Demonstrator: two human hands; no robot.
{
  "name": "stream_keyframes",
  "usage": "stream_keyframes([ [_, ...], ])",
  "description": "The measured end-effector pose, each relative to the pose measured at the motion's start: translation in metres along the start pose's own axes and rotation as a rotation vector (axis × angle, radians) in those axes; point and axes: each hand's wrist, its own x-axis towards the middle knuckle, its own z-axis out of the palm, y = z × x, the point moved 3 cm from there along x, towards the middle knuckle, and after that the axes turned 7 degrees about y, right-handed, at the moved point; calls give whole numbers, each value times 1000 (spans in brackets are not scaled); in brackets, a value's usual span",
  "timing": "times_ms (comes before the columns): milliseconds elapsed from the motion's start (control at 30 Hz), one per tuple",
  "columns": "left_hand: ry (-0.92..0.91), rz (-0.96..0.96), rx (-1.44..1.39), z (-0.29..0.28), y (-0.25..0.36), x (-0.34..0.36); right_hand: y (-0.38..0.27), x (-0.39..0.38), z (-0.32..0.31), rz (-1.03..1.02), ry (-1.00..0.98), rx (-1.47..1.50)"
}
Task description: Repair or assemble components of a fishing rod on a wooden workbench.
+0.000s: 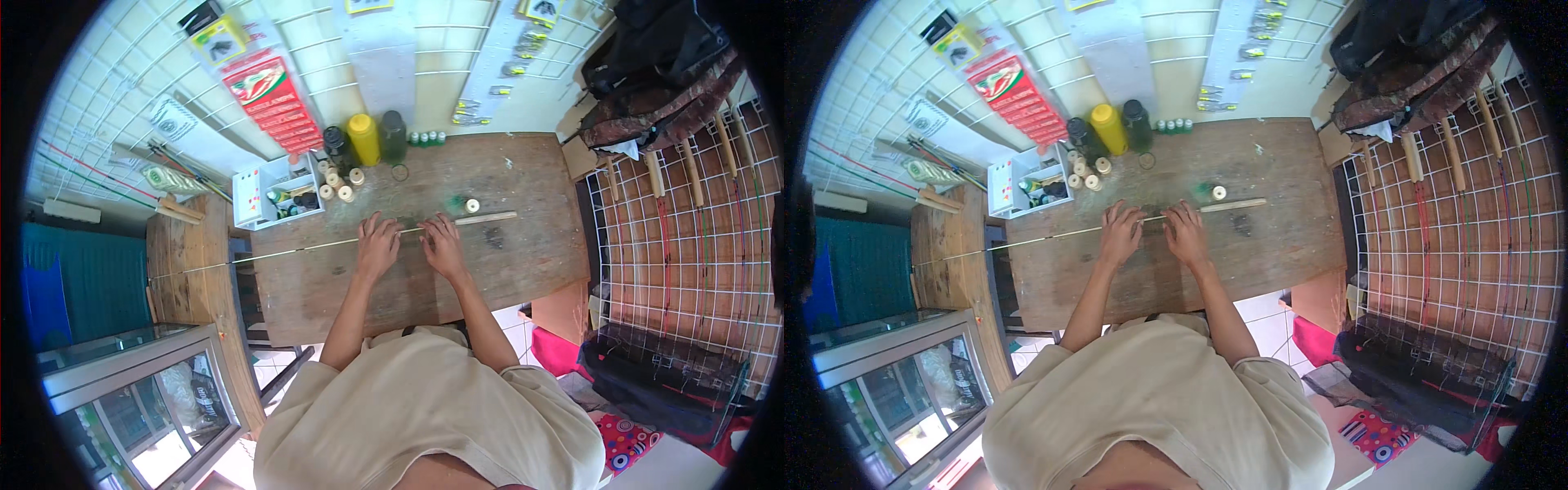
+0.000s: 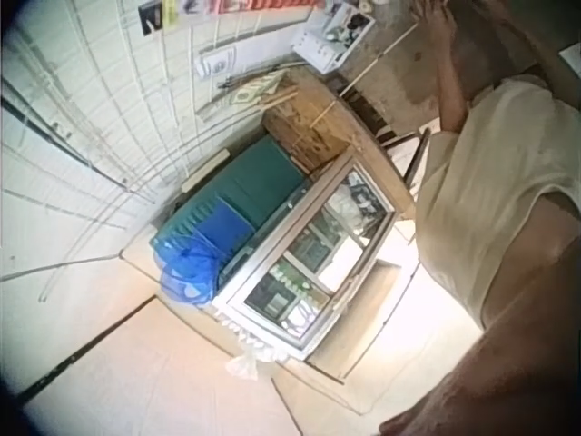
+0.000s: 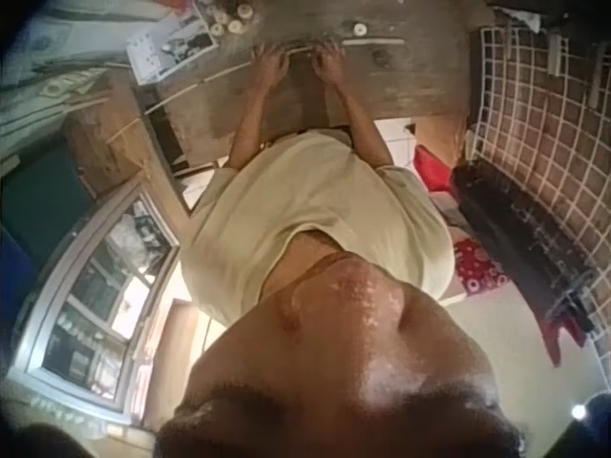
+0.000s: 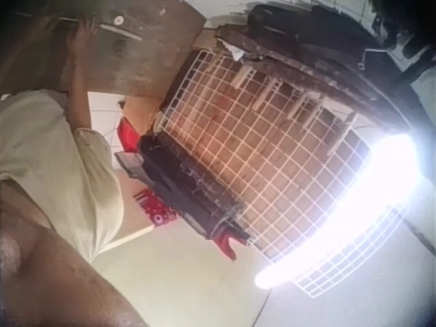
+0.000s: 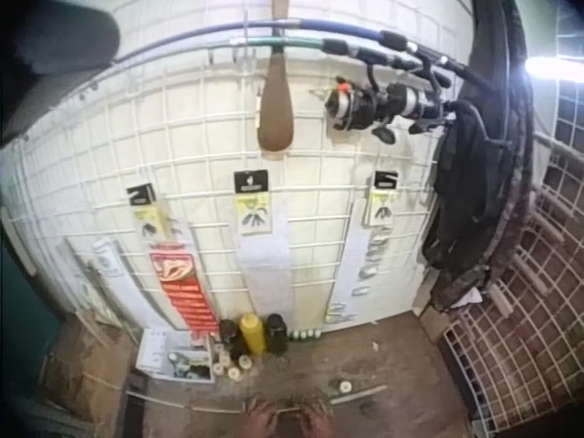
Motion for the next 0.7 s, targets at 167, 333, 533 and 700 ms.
stream_keyframes([
  [167,12,-4,12,30,30,12,38,7,-38,-6,9,-24],
  [333,39,-30,42,54,46,19,65,15,-57,23,8,-53],
  [533,53,-11,73,71,58,25,91,30,-62,109,27,-22],
  [700,28,19,100,79,68,33,107,37,-55,180,-57,-110],
])
